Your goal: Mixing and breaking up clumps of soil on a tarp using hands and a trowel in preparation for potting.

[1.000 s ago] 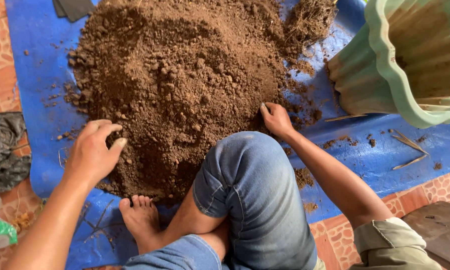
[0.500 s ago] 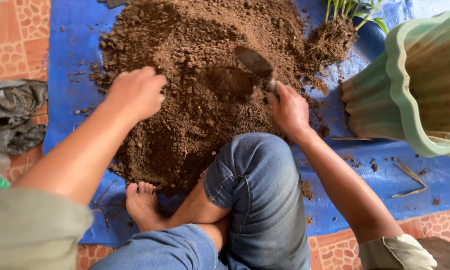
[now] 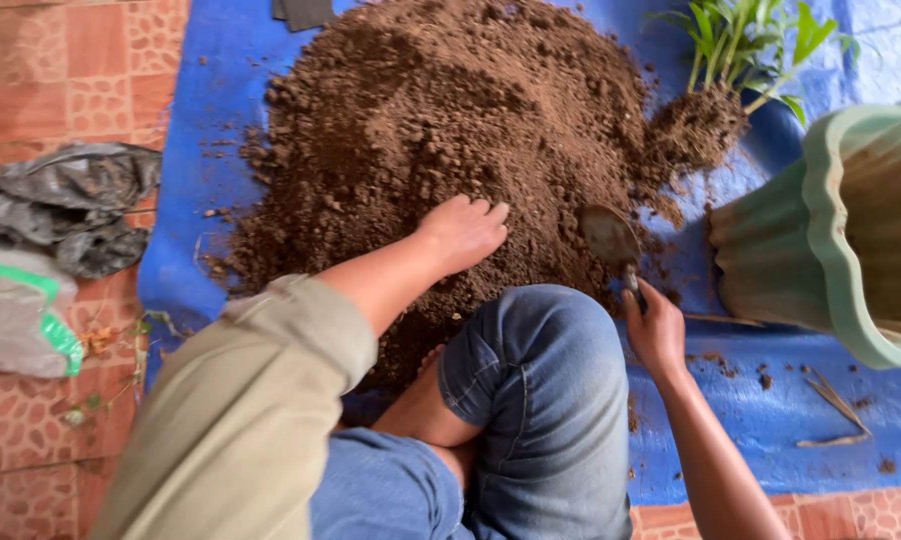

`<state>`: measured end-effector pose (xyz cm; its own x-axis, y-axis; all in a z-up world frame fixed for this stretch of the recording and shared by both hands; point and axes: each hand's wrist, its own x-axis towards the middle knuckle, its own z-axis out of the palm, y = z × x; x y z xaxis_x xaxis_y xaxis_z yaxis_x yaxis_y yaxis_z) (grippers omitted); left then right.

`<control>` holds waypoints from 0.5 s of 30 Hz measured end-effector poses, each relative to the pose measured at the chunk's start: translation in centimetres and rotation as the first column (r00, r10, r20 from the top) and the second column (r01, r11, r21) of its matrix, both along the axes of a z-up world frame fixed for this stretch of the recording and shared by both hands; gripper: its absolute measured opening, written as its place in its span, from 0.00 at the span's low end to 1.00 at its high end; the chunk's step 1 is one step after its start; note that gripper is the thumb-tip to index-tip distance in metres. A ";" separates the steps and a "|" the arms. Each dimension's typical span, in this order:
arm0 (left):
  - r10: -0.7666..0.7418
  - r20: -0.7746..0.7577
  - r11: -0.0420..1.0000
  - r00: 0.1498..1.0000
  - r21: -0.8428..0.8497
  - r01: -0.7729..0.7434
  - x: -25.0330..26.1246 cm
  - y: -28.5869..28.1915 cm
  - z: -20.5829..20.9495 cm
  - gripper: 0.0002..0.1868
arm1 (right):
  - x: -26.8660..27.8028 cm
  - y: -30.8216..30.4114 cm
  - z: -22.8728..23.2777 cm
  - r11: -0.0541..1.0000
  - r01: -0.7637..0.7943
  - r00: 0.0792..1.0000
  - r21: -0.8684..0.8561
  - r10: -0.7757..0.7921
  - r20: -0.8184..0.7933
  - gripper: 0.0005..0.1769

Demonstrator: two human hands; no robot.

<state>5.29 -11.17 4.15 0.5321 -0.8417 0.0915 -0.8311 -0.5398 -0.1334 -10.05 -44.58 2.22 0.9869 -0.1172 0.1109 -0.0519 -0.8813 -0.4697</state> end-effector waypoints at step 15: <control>0.037 -0.139 0.994 0.990 -0.102 -0.051 0.8 8.0 2.1 0.03 | -2.3 -0.3 0.3 0.976 0.178 0.972 0.125 -0.154 -0.176 0.24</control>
